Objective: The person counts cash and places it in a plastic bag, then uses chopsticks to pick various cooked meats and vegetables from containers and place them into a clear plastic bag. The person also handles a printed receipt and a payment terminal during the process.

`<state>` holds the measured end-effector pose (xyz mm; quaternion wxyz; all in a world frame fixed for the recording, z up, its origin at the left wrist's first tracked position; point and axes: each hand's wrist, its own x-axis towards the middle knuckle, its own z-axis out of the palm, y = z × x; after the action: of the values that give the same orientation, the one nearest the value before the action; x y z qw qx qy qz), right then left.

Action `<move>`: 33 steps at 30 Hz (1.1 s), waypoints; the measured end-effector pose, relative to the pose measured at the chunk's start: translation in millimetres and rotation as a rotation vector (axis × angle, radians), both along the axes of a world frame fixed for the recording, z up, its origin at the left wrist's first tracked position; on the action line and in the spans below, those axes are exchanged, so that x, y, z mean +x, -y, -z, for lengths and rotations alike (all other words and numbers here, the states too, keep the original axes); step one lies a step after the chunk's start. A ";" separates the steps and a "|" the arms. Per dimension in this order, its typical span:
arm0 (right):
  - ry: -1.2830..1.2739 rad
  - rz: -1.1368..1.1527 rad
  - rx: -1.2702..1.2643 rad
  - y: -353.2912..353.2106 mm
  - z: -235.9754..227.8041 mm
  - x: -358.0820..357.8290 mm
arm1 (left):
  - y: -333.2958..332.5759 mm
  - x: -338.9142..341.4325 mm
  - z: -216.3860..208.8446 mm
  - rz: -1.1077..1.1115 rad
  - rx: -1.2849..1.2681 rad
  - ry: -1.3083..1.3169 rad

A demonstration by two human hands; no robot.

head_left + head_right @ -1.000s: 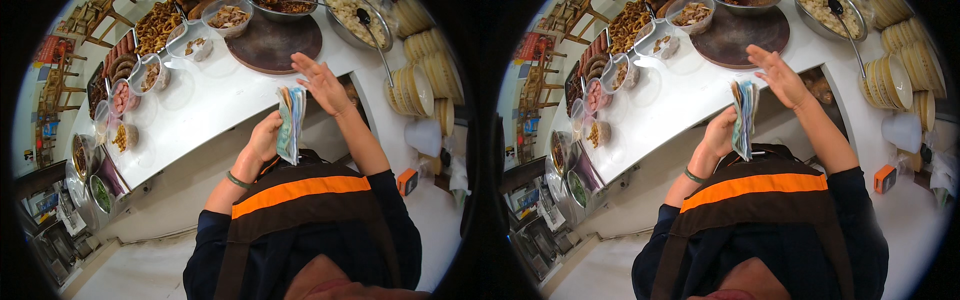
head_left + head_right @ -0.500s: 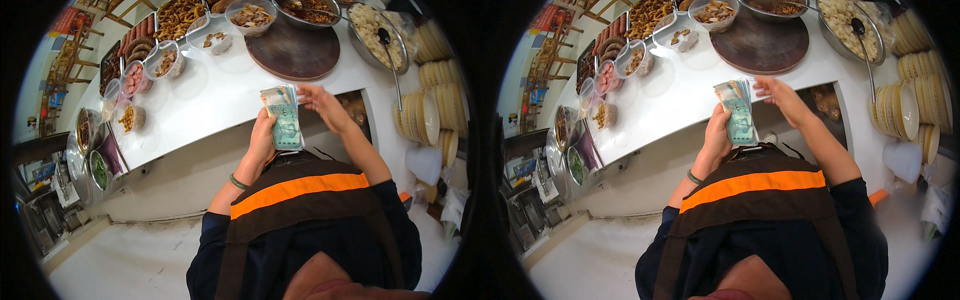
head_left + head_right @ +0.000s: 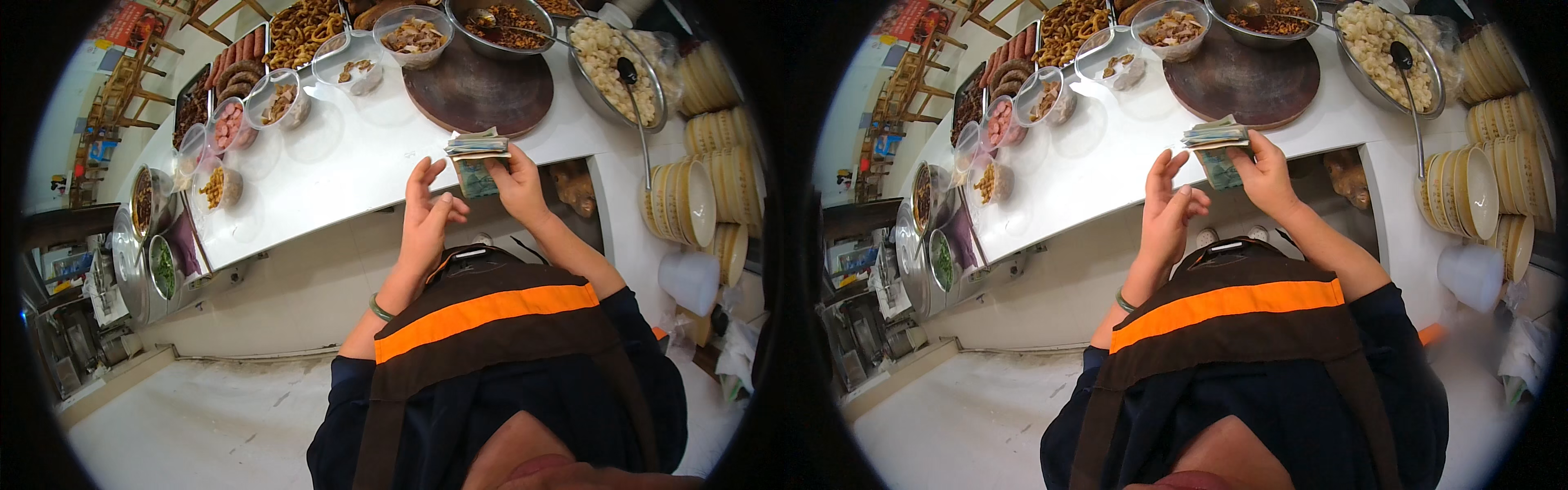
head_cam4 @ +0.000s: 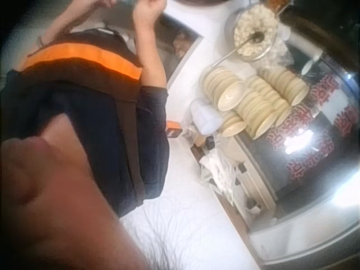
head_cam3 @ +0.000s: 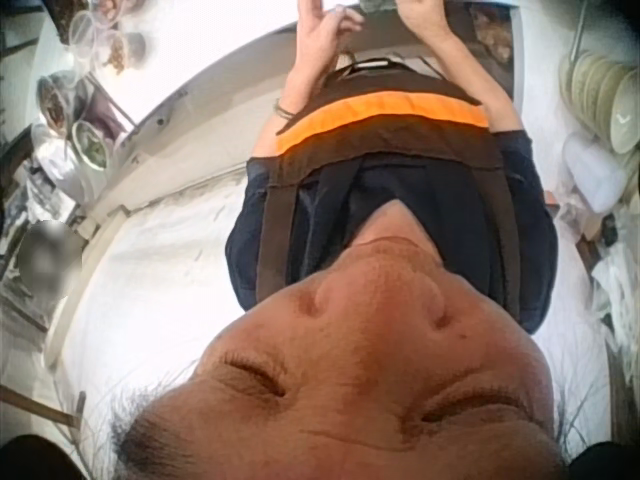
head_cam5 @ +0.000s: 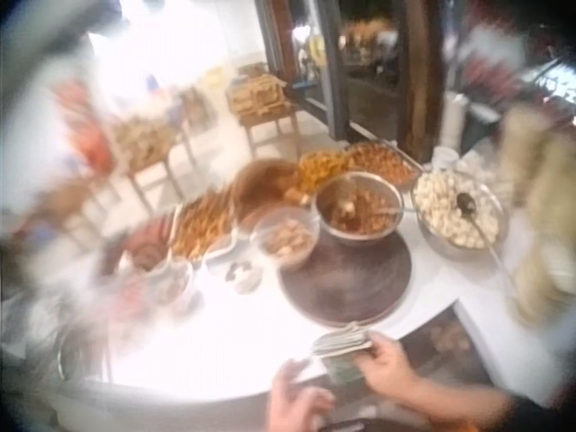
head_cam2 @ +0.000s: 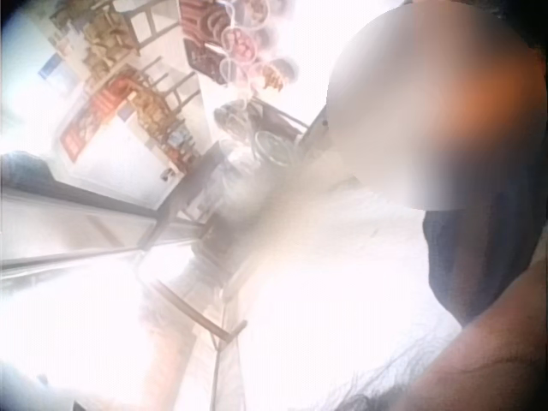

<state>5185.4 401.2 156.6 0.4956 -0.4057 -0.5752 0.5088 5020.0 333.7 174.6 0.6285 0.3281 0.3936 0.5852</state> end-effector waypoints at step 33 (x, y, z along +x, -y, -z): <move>0.004 -0.181 -0.428 10.2 -16.4 -0.8 | -3.4 -5.7 33.0 -0.140 -0.285 0.203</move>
<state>5184.6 391.0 173.1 0.3495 -0.4494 -0.4893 0.6607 5014.4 337.1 141.6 0.6627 0.1468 0.4290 0.5960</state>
